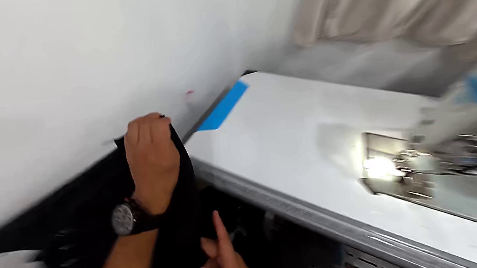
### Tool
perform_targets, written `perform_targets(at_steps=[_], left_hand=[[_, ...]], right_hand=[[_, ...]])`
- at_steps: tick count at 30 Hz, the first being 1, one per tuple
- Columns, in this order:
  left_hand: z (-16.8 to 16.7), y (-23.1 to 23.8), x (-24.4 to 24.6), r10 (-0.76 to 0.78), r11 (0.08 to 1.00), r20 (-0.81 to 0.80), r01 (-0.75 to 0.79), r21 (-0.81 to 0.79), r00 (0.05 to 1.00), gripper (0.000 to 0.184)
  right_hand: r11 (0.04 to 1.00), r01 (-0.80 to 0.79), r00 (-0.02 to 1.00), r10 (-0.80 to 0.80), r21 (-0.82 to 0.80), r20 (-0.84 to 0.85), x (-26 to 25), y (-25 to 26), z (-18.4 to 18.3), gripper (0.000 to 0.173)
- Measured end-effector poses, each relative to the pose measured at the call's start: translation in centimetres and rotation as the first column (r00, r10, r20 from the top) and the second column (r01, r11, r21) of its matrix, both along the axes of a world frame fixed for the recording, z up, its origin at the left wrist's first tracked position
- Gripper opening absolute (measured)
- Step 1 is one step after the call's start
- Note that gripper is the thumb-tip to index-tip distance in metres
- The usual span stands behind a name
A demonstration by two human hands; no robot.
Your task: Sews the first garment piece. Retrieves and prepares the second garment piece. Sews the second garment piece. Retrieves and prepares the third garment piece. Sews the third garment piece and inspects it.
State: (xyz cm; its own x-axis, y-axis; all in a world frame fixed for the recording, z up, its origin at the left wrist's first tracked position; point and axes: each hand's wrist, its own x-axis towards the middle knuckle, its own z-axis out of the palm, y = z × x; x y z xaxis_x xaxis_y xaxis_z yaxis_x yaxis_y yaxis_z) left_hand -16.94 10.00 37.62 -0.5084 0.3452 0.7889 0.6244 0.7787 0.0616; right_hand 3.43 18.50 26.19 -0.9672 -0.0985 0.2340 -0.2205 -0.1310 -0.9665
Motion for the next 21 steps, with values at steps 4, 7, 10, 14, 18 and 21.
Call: perform_targets(at_steps=[4, 7, 10, 14, 18, 21], left_hand=[[0.4, 16.0, -0.4, -0.417, 0.833, 0.193, 0.458, -0.311, 0.888, 0.019], [-5.7, 25.9, 1.8, -0.52, 0.675, 0.434, 0.666, -0.319, 0.735, 0.016], [-10.5, 31.5, 3.2, -0.603, 0.567, 0.566, 0.801, -0.192, 0.562, 0.017], [-11.5, 32.6, 2.5, -0.724, 0.504, 0.466, 0.851, -0.146, 0.509, 0.014], [-9.2, 30.7, 1.0, -0.82, 0.333, 0.362, 0.883, -0.329, 0.444, 0.02], [-9.0, 28.4, -0.9, -0.845, 0.133, 0.415, 0.884, -0.449, 0.338, 0.027]], right_hand=[[0.958, 0.223, 0.975, -0.222, -0.178, 0.026, 2.3, 5.6, 0.4, 0.07], [0.899, 0.407, 0.887, -0.431, 0.162, 0.162, 5.6, 10.7, 0.4, 0.05], [0.49, 0.518, 0.772, -0.621, 0.701, -0.137, 7.5, 16.0, 0.4, 0.037], [0.066, 0.406, 0.786, -0.534, 0.911, -0.312, 5.4, 21.6, -0.9, 0.061], [-0.046, 0.42, 0.818, -0.415, 0.906, -0.399, 4.2, 23.1, -1.9, 0.067], [-0.094, 0.453, 0.82, -0.347, 0.887, -0.455, 4.8, 22.8, -1.4, 0.061]])
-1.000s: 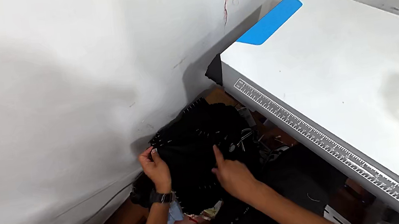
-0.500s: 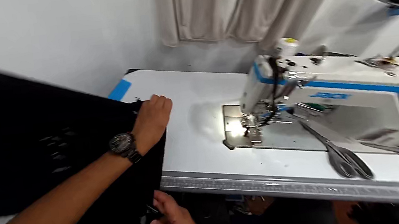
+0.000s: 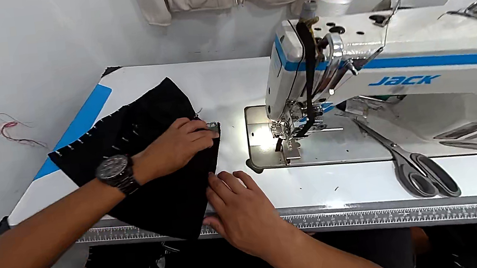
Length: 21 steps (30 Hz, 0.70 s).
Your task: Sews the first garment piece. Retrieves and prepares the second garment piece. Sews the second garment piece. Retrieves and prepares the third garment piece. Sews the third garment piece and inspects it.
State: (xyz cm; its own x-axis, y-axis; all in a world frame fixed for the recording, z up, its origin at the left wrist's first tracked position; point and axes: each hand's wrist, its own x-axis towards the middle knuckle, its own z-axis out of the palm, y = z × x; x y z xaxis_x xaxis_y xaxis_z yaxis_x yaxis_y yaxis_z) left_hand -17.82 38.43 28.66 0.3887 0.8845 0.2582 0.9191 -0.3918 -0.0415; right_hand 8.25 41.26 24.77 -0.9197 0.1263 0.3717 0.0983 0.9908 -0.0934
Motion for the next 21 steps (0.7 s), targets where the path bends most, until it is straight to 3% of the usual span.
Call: perform_targets(at_steps=[3, 5, 8, 11, 14, 18, 21], left_hand=[[-1.1, -0.5, 0.6, -0.037, 0.997, 0.024, 0.039, -0.069, 0.999, 0.033], [-1.5, -0.2, 3.0, -0.052, 0.994, 0.112, 0.062, -0.086, 0.992, 0.032], [-1.9, 0.4, 7.0, -0.073, 0.992, 0.197, 0.092, -0.091, 0.978, 0.036], [-2.2, 1.6, 9.7, -0.049, 0.994, 0.244, 0.07, -0.078, 0.969, 0.047], [-2.4, 2.7, 10.4, 0.004, 0.999, 0.271, 0.009, -0.05, 0.963, 0.044], [-2.6, 3.1, 10.2, 0.047, 0.998, 0.245, -0.038, -0.044, 0.968, 0.046], [-2.8, 3.7, 10.4, 0.058, 0.998, 0.271, -0.054, -0.022, 0.961, 0.043]], right_hand=[[0.998, -0.06, 0.998, 0.06, -0.007, 0.03, 2.9, 0.1, 0.6, 0.06], [0.982, -0.093, 0.995, 0.098, -0.163, 0.023, 6.2, 2.1, 1.4, 0.051], [0.955, 0.057, 0.988, -0.095, -0.292, -0.12, 9.9, 8.3, 2.4, 0.027], [0.947, 0.227, 0.958, -0.259, -0.228, -0.123, 9.0, 14.0, 3.0, 0.034], [0.973, 0.206, 0.956, -0.223, -0.104, -0.192, 6.1, 16.6, 2.1, 0.041], [0.98, 0.182, 0.958, -0.16, 0.075, -0.239, 4.4, 17.7, 1.2, 0.022], [0.981, 0.183, 0.939, -0.156, 0.063, -0.308, 3.7, 17.9, 0.2, 0.02]])
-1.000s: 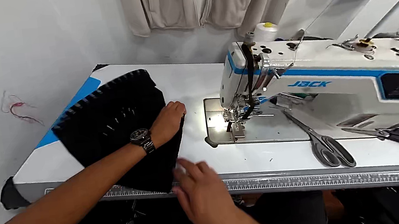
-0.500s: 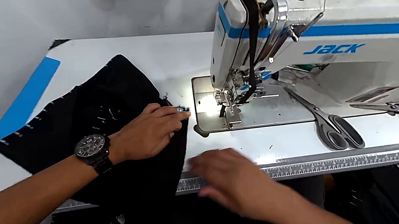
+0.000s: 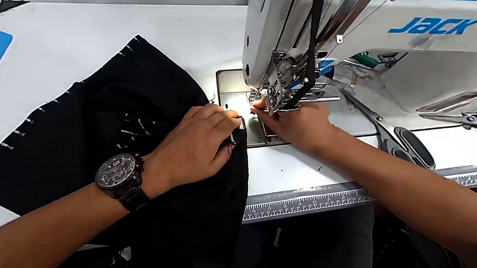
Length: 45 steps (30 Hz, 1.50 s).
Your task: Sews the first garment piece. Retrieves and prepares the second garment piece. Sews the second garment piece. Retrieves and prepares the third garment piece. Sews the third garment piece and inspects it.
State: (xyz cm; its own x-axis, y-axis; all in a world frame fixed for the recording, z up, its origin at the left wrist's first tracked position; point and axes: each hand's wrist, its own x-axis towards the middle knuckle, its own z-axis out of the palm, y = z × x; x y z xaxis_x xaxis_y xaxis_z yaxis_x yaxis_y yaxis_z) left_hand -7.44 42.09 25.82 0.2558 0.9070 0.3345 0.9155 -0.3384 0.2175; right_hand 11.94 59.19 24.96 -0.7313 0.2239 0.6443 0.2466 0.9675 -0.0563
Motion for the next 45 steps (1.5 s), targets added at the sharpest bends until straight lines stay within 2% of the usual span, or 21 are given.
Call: perform_targets(at_steps=[5, 8, 13, 16, 20, 29, 35, 38, 41, 45], left_hand=[[-0.1, 0.9, 0.9, -0.02, 0.999, 0.034, 0.019, 0.038, 0.999, 0.04], [0.0, 1.3, 1.4, -0.028, 0.999, 0.046, 0.027, 0.036, 0.999, 0.038], [0.1, 2.0, 1.7, -0.042, 0.997, 0.048, 0.039, 0.066, 0.998, 0.034], [0.0, 2.4, 1.7, -0.045, 0.996, 0.056, 0.04, 0.084, 0.997, 0.033], [0.1, 3.2, 1.4, -0.048, 0.993, 0.041, 0.044, 0.108, 0.998, 0.029], [0.2, 3.9, 1.1, -0.032, 0.993, 0.037, 0.028, 0.111, 0.999, 0.025], [0.5, 3.9, 1.1, -0.016, 0.997, 0.001, 0.016, 0.082, 1.0, 0.029], [1.0, 3.7, 0.7, -0.023, 0.998, -0.08, 0.027, 0.05, 0.997, 0.035], [0.9, 3.3, 1.5, 0.05, 0.999, -0.075, -0.049, 0.017, 0.996, 0.035], [0.7, 3.3, 3.2, 0.168, 0.986, -0.068, -0.167, 0.012, 0.983, 0.033]], right_hand=[[0.994, 0.008, 1.0, -0.006, -0.108, 0.014, 1.4, -0.5, 0.9, 0.027], [0.987, 0.005, 0.999, 0.001, -0.163, 0.034, 1.7, -0.6, 1.0, 0.039], [0.9, -0.005, 0.999, 0.028, -0.436, 0.046, 1.9, -0.7, 1.3, 0.045], [0.865, 0.005, 0.997, 0.032, -0.502, 0.064, 2.0, -0.6, 1.4, 0.043], [0.869, 0.029, 0.998, 0.003, -0.495, 0.063, 1.6, -0.4, 1.3, 0.024], [0.898, 0.116, 0.993, -0.092, -0.425, 0.077, 1.0, -0.6, 1.3, 0.015], [0.949, 0.156, 0.981, -0.118, -0.272, 0.153, 1.8, -2.1, 2.3, 0.03], [0.921, 0.151, 0.961, -0.053, -0.358, 0.27, 4.8, -6.4, 3.7, 0.022], [0.898, 0.133, 0.968, -0.027, -0.419, 0.249, 7.2, -11.2, 2.0, 0.038], [0.911, 0.14, 0.974, -0.056, -0.388, 0.222, 8.3, -13.0, 0.2, 0.042]])
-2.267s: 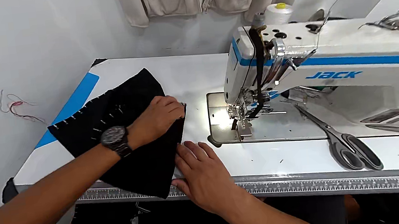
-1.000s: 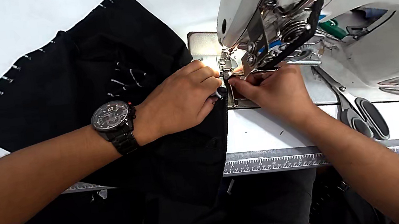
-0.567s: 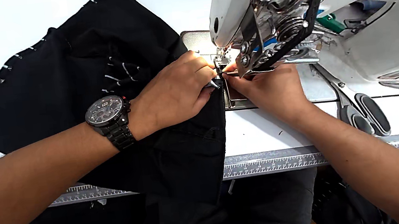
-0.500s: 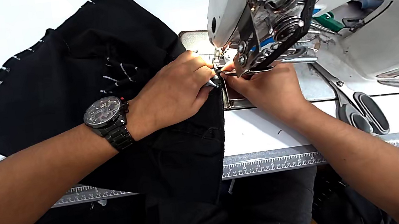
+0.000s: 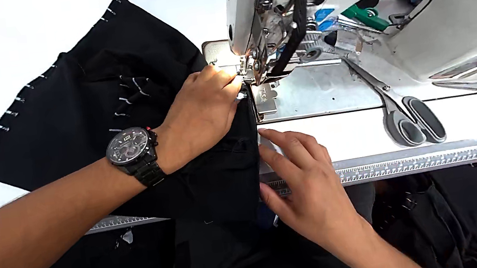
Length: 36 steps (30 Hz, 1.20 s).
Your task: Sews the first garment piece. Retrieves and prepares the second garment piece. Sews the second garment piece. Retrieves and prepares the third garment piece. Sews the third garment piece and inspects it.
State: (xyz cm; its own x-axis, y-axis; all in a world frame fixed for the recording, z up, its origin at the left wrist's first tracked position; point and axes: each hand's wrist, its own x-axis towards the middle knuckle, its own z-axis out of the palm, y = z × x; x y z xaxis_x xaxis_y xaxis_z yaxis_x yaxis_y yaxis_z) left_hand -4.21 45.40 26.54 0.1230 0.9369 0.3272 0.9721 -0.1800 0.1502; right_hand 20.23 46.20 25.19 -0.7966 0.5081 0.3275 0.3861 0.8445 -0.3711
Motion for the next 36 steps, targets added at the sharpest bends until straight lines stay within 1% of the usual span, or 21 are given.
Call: perform_targets(at_steps=[2, 3, 4, 6, 7, 8, 10, 12, 16, 17, 19, 24, 31, 36], left_hand=[[0.2, 0.2, -0.2, -0.01, 1.0, -0.027, 0.01, 0.004, 1.0, 0.033], [0.6, 0.1, -0.6, -0.044, 0.999, -0.054, 0.044, 0.001, 0.998, 0.034], [1.0, 0.0, -1.3, -0.103, 0.995, -0.078, 0.102, -0.006, 0.992, 0.036], [2.0, -0.3, -3.3, -0.296, 0.955, -0.076, 0.293, -0.044, 0.952, 0.039], [2.3, -0.3, -4.2, -0.386, 0.921, -0.027, 0.384, -0.056, 0.922, 0.039], [2.5, -0.3, -5.0, -0.441, 0.895, 0.04, 0.442, -0.063, 0.897, 0.038], [2.9, -0.1, -5.8, -0.486, 0.863, 0.157, 0.501, -0.071, 0.86, 0.035], [3.2, 0.0, -5.9, -0.498, 0.849, 0.217, 0.523, -0.079, 0.84, 0.036], [3.4, 0.6, -5.9, -0.493, 0.834, 0.264, 0.537, -0.128, 0.829, 0.045], [3.5, 0.7, -5.9, -0.494, 0.828, 0.267, 0.541, -0.145, 0.827, 0.045], [3.6, 0.8, -5.8, -0.503, 0.818, 0.258, 0.551, -0.167, 0.825, 0.041], [3.9, 0.8, -5.8, -0.494, 0.808, 0.294, 0.557, -0.191, 0.818, 0.042], [4.0, 0.5, -6.2, -0.495, 0.796, 0.294, 0.562, -0.224, 0.818, 0.046], [4.2, 0.2, -6.4, -0.498, 0.787, 0.301, 0.569, -0.237, 0.814, 0.046]], right_hand=[[1.0, 0.017, 1.0, -0.017, 0.019, -0.002, -0.1, 0.2, -0.2, 0.042], [0.999, 0.022, 1.0, -0.022, 0.031, 0.001, -0.3, 0.3, -0.2, 0.042], [0.999, 0.025, 1.0, -0.025, 0.039, 0.009, -0.5, 0.4, -0.1, 0.041], [0.998, 0.027, 0.999, -0.028, 0.05, 0.015, -0.8, 0.6, 0.0, 0.039], [0.998, 0.025, 1.0, -0.026, 0.05, 0.016, -0.9, 0.7, 0.1, 0.039], [0.999, 0.024, 1.0, -0.025, 0.047, 0.014, -1.1, 0.8, 0.1, 0.039], [0.999, 0.029, 1.0, -0.029, 0.04, -0.009, -1.3, 0.8, 0.1, 0.038], [0.999, 0.033, 0.999, -0.032, 0.034, -0.029, -1.4, 0.9, 0.0, 0.036], [0.998, 0.042, 0.998, -0.041, 0.037, -0.051, -1.4, 0.7, -0.2, 0.032], [0.998, 0.046, 0.998, -0.044, 0.04, -0.051, -1.4, 0.7, -0.2, 0.032], [0.998, 0.051, 0.997, -0.049, 0.043, -0.052, -1.4, 0.6, -0.1, 0.03], [0.998, 0.049, 0.998, -0.047, 0.042, -0.041, -1.6, 0.5, 0.0, 0.03], [0.997, 0.068, 0.997, -0.067, 0.04, -0.035, -2.0, 0.5, 0.0, 0.031], [0.996, 0.094, 0.995, -0.094, -0.011, -0.034, -2.5, 1.1, 0.3, 0.031]])
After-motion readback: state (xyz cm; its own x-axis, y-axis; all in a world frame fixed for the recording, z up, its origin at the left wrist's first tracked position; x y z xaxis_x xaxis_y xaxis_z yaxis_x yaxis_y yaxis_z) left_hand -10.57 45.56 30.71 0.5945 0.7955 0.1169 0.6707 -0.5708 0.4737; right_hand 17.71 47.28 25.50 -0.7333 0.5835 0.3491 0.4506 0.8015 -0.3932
